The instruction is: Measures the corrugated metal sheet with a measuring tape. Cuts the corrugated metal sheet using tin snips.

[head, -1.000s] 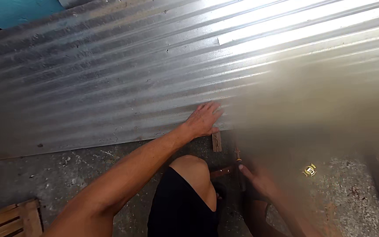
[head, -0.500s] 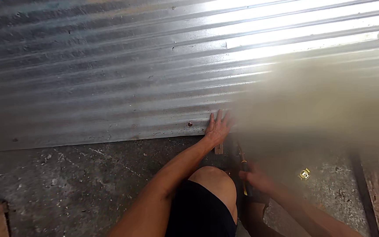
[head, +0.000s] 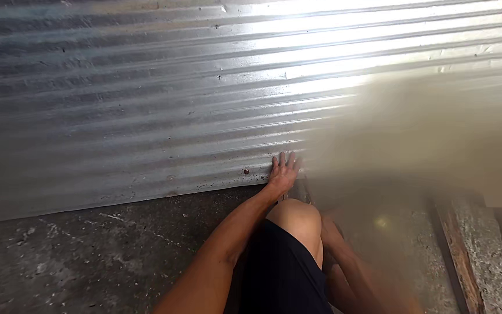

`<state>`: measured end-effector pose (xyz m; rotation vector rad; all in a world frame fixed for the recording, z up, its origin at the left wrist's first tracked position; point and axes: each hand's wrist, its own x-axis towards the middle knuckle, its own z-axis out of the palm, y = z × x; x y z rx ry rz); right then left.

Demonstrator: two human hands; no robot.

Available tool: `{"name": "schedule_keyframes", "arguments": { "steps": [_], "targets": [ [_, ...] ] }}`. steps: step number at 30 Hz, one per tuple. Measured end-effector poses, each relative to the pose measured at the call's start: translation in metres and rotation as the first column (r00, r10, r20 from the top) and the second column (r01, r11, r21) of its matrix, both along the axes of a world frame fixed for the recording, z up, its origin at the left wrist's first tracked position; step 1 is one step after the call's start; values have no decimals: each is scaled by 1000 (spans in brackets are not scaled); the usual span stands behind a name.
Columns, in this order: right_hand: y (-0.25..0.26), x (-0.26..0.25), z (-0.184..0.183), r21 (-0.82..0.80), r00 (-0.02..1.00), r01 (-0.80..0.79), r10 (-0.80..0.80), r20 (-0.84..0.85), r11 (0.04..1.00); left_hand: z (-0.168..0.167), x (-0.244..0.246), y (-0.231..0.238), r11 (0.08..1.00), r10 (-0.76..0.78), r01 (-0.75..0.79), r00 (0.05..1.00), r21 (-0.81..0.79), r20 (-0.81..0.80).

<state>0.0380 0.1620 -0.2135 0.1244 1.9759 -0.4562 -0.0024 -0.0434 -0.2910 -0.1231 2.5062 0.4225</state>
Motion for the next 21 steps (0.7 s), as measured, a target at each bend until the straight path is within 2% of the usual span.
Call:
{"name": "schedule_keyframes", "arguments": {
  "steps": [6,10,14,21],
  "targets": [
    [-5,12,14,220,950,-212,253,-181,952,9,-6,-5,1000,-16,16,999,-10,30],
    [-9,-2,30,143,970,-211,225,-89,967,2,-4,-4,1000,-17,18,1000,-19,24],
    [-4,-8,16,62,982,-190,191,-8,980,-3,-1,-2,997,-41,40,999,-66,-13],
    [8,-19,23,-117,988,-56,73,140,992,-2,1,-1,995,-48,45,998,-92,-37]
  ]
}}
